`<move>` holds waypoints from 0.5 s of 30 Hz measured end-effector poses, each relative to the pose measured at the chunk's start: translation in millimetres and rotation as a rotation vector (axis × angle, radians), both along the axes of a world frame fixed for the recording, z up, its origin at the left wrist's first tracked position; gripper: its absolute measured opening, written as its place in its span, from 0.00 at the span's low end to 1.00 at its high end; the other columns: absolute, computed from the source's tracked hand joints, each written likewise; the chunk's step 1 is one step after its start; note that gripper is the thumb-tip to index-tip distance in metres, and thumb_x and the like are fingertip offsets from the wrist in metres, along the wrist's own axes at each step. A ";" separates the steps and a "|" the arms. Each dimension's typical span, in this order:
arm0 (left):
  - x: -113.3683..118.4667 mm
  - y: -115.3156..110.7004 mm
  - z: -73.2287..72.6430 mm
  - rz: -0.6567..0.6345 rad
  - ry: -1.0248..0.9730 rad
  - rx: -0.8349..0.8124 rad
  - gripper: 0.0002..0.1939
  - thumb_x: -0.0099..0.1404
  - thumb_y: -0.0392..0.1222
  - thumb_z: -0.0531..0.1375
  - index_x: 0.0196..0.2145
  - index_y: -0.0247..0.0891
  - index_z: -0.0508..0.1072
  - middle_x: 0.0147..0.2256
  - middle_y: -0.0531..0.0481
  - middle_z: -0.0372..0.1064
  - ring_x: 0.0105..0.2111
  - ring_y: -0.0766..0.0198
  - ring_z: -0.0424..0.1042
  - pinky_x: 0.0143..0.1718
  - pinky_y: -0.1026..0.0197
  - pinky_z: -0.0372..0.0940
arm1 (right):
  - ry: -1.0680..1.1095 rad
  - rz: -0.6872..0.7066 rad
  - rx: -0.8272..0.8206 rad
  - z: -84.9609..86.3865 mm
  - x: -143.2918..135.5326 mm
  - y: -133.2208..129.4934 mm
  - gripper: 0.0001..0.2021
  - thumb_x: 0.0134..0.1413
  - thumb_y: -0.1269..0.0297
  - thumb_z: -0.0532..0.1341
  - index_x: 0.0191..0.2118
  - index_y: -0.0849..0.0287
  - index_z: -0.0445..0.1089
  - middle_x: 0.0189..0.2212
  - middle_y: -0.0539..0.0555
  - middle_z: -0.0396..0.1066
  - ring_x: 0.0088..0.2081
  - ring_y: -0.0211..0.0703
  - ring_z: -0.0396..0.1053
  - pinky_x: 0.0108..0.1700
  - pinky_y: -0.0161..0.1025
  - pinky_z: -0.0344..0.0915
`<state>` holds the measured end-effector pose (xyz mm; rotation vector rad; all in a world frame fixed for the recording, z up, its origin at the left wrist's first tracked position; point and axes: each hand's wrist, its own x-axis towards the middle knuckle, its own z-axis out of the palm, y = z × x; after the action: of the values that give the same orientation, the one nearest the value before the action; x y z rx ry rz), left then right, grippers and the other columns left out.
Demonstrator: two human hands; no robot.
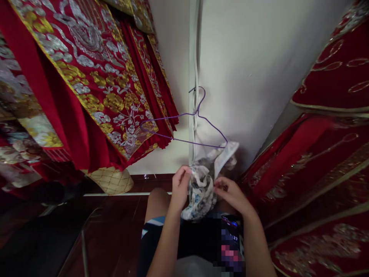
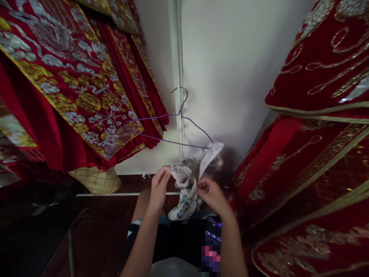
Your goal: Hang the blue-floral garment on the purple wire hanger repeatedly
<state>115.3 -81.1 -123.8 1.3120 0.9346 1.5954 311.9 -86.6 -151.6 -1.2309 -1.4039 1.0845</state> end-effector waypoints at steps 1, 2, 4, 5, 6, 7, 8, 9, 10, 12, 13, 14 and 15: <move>4.4 -6.2 8.6 -0.064 0.055 0.027 0.14 0.70 0.47 0.57 0.29 0.37 0.69 0.28 0.53 0.63 0.31 0.65 0.63 0.35 0.65 0.60 | 0.008 0.006 0.050 3.4 -0.2 -1.9 0.16 0.36 0.64 0.72 0.37 0.59 0.76 0.35 0.53 0.76 0.37 0.46 0.71 0.40 0.39 0.67; 8.5 -11.3 16.1 -0.117 0.108 0.061 0.13 0.70 0.47 0.57 0.31 0.37 0.70 0.30 0.51 0.65 0.33 0.63 0.65 0.37 0.64 0.61 | 0.035 0.046 0.080 7.0 -3.2 -4.4 0.23 0.34 0.65 0.74 0.43 0.57 0.76 0.41 0.54 0.76 0.42 0.48 0.72 0.44 0.41 0.67; 15.2 -18.0 26.0 -0.186 0.206 0.137 0.12 0.71 0.45 0.56 0.34 0.38 0.74 0.36 0.47 0.69 0.39 0.60 0.69 0.44 0.61 0.63 | 0.114 0.194 0.065 13.4 -15.1 -10.4 0.26 0.36 0.66 0.74 0.47 0.56 0.74 0.43 0.53 0.75 0.43 0.48 0.72 0.47 0.42 0.68; 17.3 -19.7 28.4 -0.199 0.244 0.168 0.11 0.71 0.45 0.56 0.35 0.38 0.75 0.38 0.46 0.70 0.43 0.58 0.70 0.48 0.60 0.63 | 0.158 0.260 0.032 16.2 -22.4 -13.4 0.23 0.39 0.66 0.73 0.46 0.56 0.74 0.40 0.53 0.76 0.41 0.48 0.72 0.46 0.42 0.68; 18.3 -20.3 29.5 -0.196 0.269 0.187 0.11 0.71 0.45 0.56 0.35 0.38 0.76 0.40 0.45 0.70 0.46 0.57 0.70 0.51 0.58 0.63 | 0.201 0.298 -0.006 18.8 -29.7 -15.9 0.19 0.41 0.65 0.73 0.43 0.57 0.75 0.37 0.52 0.76 0.39 0.47 0.73 0.44 0.42 0.69; 17.8 -19.9 29.7 -0.185 0.277 0.190 0.11 0.71 0.46 0.57 0.36 0.39 0.76 0.42 0.44 0.70 0.49 0.55 0.70 0.53 0.57 0.62 | 0.240 0.313 -0.046 21.4 -36.3 -17.8 0.15 0.43 0.63 0.72 0.40 0.58 0.75 0.34 0.52 0.76 0.37 0.47 0.73 0.43 0.42 0.69; 15.7 -18.4 29.2 -0.183 0.269 0.172 0.12 0.71 0.47 0.57 0.37 0.39 0.76 0.43 0.43 0.70 0.50 0.55 0.70 0.54 0.56 0.63 | 0.279 0.314 -0.087 24.3 -41.7 -18.7 0.13 0.45 0.61 0.71 0.38 0.58 0.76 0.33 0.52 0.76 0.36 0.47 0.73 0.43 0.42 0.69; 12.1 -16.1 28.1 -0.200 0.251 0.137 0.13 0.71 0.49 0.56 0.40 0.40 0.76 0.45 0.43 0.70 0.50 0.55 0.70 0.54 0.56 0.64 | 0.320 0.306 -0.128 27.8 -45.7 -18.6 0.12 0.47 0.60 0.70 0.38 0.58 0.76 0.33 0.52 0.77 0.37 0.47 0.74 0.43 0.43 0.70; 7.0 -12.9 26.5 -0.241 0.236 0.095 0.15 0.71 0.52 0.55 0.44 0.41 0.75 0.45 0.43 0.70 0.49 0.55 0.71 0.52 0.56 0.65 | 0.362 0.293 -0.168 32.2 -48.0 -17.3 0.13 0.47 0.59 0.69 0.38 0.58 0.76 0.33 0.53 0.77 0.37 0.47 0.74 0.44 0.43 0.70; -6.5 -4.5 20.7 -0.373 0.247 0.011 0.22 0.71 0.59 0.52 0.46 0.41 0.75 0.43 0.43 0.73 0.43 0.56 0.73 0.46 0.57 0.68 | 0.434 0.268 -0.235 44.3 -47.5 -10.9 0.15 0.43 0.59 0.70 0.39 0.59 0.76 0.32 0.54 0.78 0.36 0.48 0.75 0.42 0.43 0.71; -14.6 0.5 16.4 -0.438 0.291 -0.020 0.24 0.70 0.61 0.51 0.44 0.41 0.76 0.39 0.44 0.74 0.38 0.57 0.73 0.41 0.59 0.69 | 0.447 0.246 -0.243 51.8 -44.4 -5.7 0.16 0.40 0.60 0.71 0.37 0.60 0.77 0.30 0.54 0.78 0.34 0.49 0.76 0.40 0.44 0.72; -23.3 5.9 11.2 -0.491 0.376 -0.041 0.25 0.68 0.63 0.53 0.39 0.39 0.78 0.33 0.45 0.74 0.32 0.58 0.72 0.35 0.60 0.68 | 0.434 0.180 -0.195 60.0 -39.5 0.9 0.16 0.37 0.60 0.71 0.35 0.60 0.77 0.28 0.55 0.78 0.31 0.50 0.76 0.37 0.44 0.72; -32.9 11.7 5.5 -0.524 0.498 -0.046 0.25 0.66 0.63 0.56 0.31 0.38 0.78 0.27 0.47 0.72 0.27 0.61 0.69 0.28 0.62 0.65 | 0.403 0.099 -0.121 68.5 -33.0 8.7 0.15 0.35 0.59 0.71 0.31 0.61 0.76 0.25 0.56 0.77 0.28 0.51 0.75 0.33 0.45 0.72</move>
<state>82.4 -69.5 -118.2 1.7850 0.8103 0.8581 278.9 -77.9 -83.0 -0.9639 -1.1109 1.4142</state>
